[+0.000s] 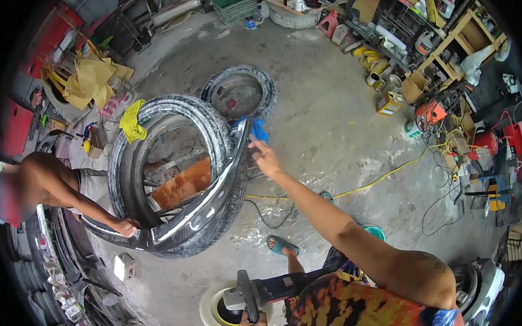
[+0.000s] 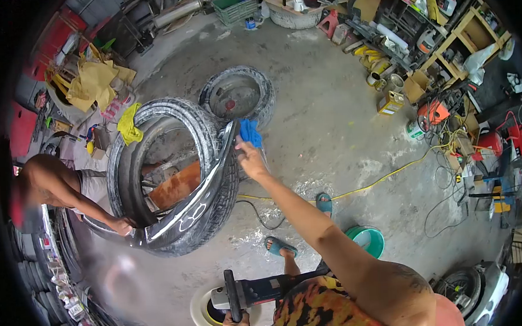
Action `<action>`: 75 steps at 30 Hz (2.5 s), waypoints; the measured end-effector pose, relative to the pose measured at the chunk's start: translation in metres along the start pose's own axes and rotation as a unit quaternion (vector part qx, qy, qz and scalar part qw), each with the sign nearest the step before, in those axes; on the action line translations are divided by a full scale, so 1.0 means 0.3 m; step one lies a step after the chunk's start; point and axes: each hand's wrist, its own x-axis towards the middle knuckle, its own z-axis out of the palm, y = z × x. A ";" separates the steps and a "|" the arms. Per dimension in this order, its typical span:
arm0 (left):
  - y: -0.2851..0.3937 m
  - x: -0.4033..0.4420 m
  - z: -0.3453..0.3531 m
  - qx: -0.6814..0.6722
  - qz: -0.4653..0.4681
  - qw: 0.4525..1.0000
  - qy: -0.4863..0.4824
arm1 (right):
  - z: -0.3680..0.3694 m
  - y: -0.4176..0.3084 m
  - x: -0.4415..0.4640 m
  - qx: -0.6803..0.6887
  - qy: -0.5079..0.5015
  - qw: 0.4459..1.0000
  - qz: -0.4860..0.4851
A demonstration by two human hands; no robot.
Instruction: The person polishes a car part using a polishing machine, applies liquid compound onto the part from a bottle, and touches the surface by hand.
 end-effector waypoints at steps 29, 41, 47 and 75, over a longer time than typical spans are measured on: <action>0.125 0.081 0.087 0.075 0.034 0.997 -0.008 | 0.069 -0.261 -0.349 -0.274 -0.246 0.906 -0.210; 0.155 0.028 0.047 0.015 -0.038 0.999 -0.014 | 0.450 -0.272 -0.537 -0.419 -0.493 0.689 -0.328; 0.257 0.015 -0.093 -0.087 -0.017 0.996 -0.010 | -0.335 0.040 -0.782 -0.227 -0.606 0.701 0.300; 0.104 0.413 -0.283 -0.097 0.206 0.940 0.253 | -0.085 -0.652 -0.834 -0.219 -0.508 0.801 0.228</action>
